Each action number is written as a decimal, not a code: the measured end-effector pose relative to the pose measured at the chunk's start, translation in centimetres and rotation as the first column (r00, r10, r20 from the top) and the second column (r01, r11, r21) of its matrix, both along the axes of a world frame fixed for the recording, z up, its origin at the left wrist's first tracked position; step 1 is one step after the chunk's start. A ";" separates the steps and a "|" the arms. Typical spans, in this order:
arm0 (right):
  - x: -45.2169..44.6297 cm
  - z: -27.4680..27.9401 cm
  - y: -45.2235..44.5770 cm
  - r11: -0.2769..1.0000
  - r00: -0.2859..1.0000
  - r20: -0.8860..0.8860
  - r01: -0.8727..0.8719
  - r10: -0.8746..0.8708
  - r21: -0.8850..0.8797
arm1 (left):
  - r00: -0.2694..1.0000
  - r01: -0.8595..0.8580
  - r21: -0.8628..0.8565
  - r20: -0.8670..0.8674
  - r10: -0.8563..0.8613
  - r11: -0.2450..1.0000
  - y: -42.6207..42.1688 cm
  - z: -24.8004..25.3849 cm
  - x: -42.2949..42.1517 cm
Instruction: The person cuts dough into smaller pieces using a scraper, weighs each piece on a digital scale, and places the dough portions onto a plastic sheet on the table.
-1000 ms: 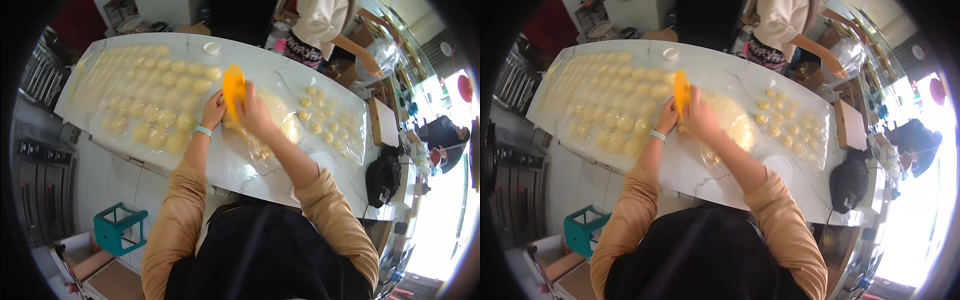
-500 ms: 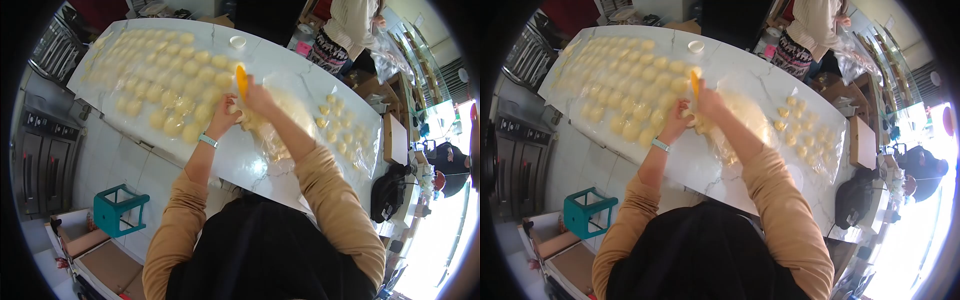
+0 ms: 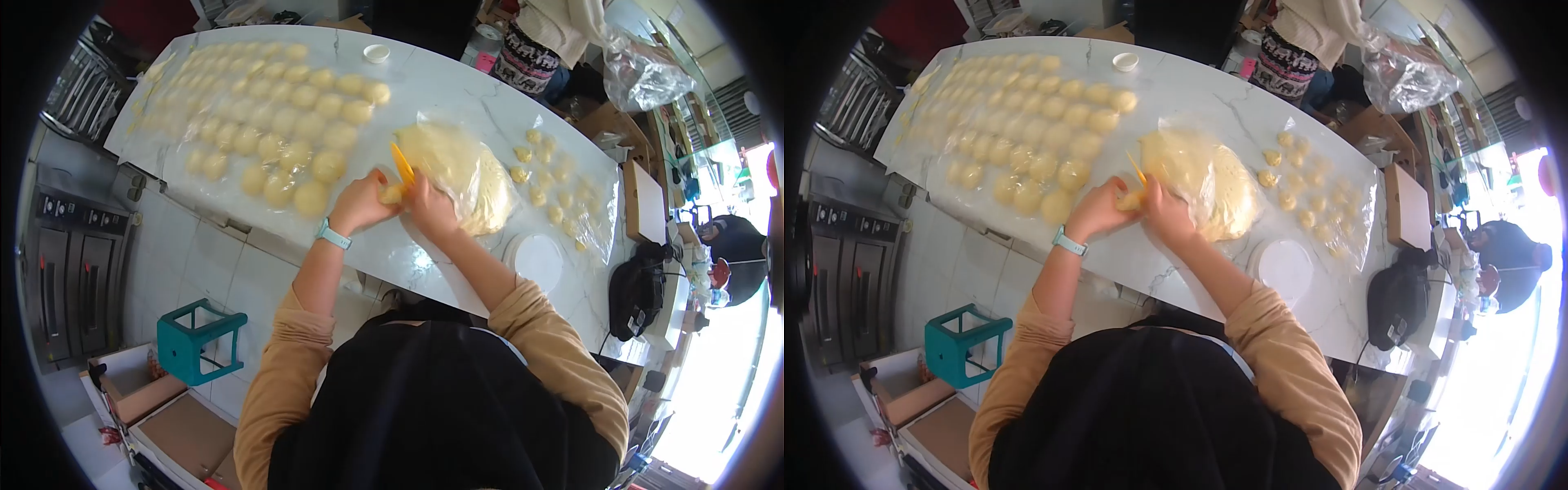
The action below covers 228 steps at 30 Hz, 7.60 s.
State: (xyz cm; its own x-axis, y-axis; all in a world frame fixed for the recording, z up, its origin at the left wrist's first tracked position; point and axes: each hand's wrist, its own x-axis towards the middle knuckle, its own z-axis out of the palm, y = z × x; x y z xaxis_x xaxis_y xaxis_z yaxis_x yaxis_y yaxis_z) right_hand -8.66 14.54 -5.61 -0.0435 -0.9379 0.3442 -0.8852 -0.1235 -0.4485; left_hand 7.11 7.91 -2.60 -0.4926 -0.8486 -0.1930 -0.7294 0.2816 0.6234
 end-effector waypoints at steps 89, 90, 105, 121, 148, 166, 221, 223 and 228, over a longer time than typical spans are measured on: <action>-1.2 1.3 17.2 0.992 0.991 0.043 -0.124 0.123 0.033 | 0.857 0.068 -0.137 -0.499 -0.128 0.988 16.9 -6.3 -2.0; -1.5 -1.0 18.6 0.987 0.990 0.097 -0.089 0.103 -0.136 | 0.823 0.059 0.046 -0.568 -0.022 0.997 16.9 -6.4 -2.2; -9.5 3.8 29.3 0.371 0.446 0.691 0.889 -0.569 -0.268 | 0.589 0.485 0.121 -0.777 -0.222 0.866 16.0 1.0 -19.7; -11.4 6.2 30.9 0.247 0.373 0.700 0.928 -0.609 -0.280 | 0.846 0.374 -0.390 -0.228 -0.481 0.842 15.6 -2.6 -10.1; -1.4 6.0 15.5 0.931 0.965 0.192 0.100 -0.176 0.352 | 0.856 0.209 -0.454 -0.342 -0.386 0.866 15.8 -3.5 -2.5; -10.5 5.9 28.8 0.361 0.482 0.572 0.876 -0.664 -0.319 | 0.537 0.660 0.425 -0.844 0.007 0.620 14.7 1.7 -18.8; -16.7 -0.7 30.7 0.136 0.290 0.772 0.956 -0.565 -0.259 | 0.646 0.647 -0.337 -0.233 -0.727 0.684 18.7 -3.4 -9.5; -13.5 1.3 29.0 0.318 0.367 0.837 0.915 -0.407 -0.247 | 0.692 0.530 -0.420 -0.288 -0.662 0.736 19.6 -2.4 -9.1; -7.0 7.6 24.8 0.895 0.781 0.438 0.385 -0.446 0.224 | 0.700 0.548 -0.282 -0.361 -0.616 0.788 19.4 -4.0 -8.2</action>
State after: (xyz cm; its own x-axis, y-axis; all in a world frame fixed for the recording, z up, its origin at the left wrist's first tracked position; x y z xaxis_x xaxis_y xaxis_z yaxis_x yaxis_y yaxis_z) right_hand -15.63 39.37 1.95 -0.5647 -0.8223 0.0703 -0.5178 0.2867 -0.8060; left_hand -1.09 27.36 -6.62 -0.8979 -0.3650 0.2460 -0.0705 0.6709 0.7382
